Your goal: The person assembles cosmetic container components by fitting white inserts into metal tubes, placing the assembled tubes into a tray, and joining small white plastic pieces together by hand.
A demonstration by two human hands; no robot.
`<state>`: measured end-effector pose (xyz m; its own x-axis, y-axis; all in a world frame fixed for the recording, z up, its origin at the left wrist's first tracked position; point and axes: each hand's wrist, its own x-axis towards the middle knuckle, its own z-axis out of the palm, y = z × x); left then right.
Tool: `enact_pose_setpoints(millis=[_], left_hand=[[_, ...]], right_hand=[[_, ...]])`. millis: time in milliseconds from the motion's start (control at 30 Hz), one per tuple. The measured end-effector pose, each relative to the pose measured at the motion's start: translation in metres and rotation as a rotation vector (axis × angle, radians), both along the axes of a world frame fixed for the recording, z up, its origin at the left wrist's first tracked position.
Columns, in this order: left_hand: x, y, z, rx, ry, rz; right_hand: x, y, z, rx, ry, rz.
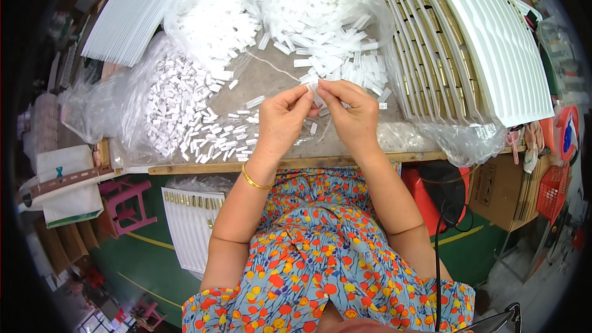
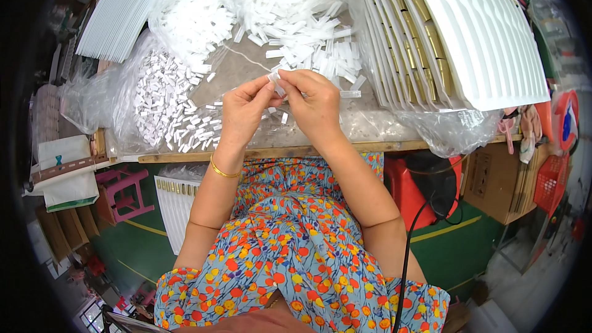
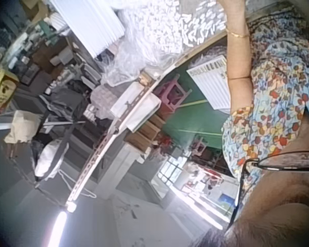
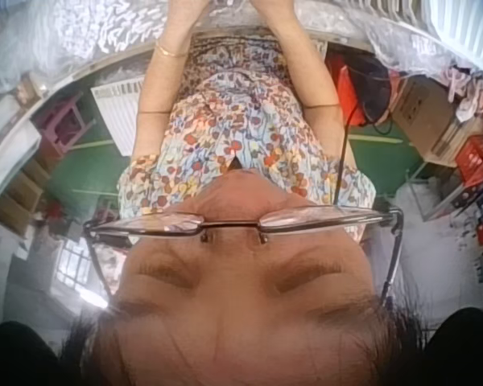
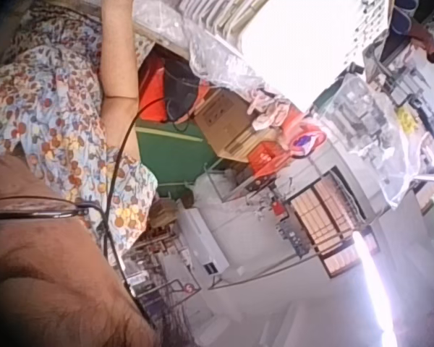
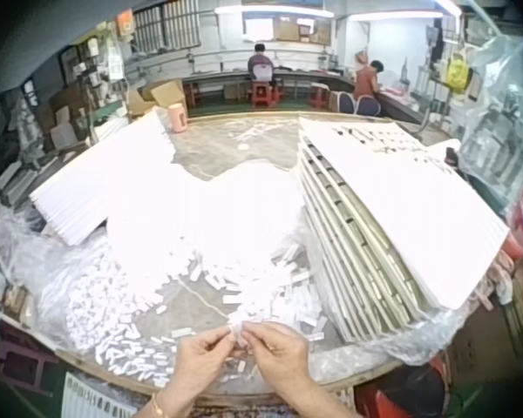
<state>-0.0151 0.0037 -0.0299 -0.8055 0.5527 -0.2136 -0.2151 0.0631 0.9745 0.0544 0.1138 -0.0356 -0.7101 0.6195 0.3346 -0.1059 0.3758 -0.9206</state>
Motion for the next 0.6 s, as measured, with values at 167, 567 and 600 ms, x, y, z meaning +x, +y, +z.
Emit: enact_pose_setpoints(millis=[167,567,600], left_hand=[[-0.0010,-0.0018,0.0007,-0.014,0.041,-0.006],[-0.0053,-0.0024,-0.0008,0.026,0.068,-0.047],[-0.0056,-0.0022,-0.0006,0.033,0.035,-0.043]], right_hand=[[-0.0026,-0.0002,-0.0024,0.015,0.021,0.002],[-0.0006,0.0006,0.0028,0.045,-0.052,0.075],[-0.0002,-0.0001,0.0032,0.105,-0.058,0.066]])
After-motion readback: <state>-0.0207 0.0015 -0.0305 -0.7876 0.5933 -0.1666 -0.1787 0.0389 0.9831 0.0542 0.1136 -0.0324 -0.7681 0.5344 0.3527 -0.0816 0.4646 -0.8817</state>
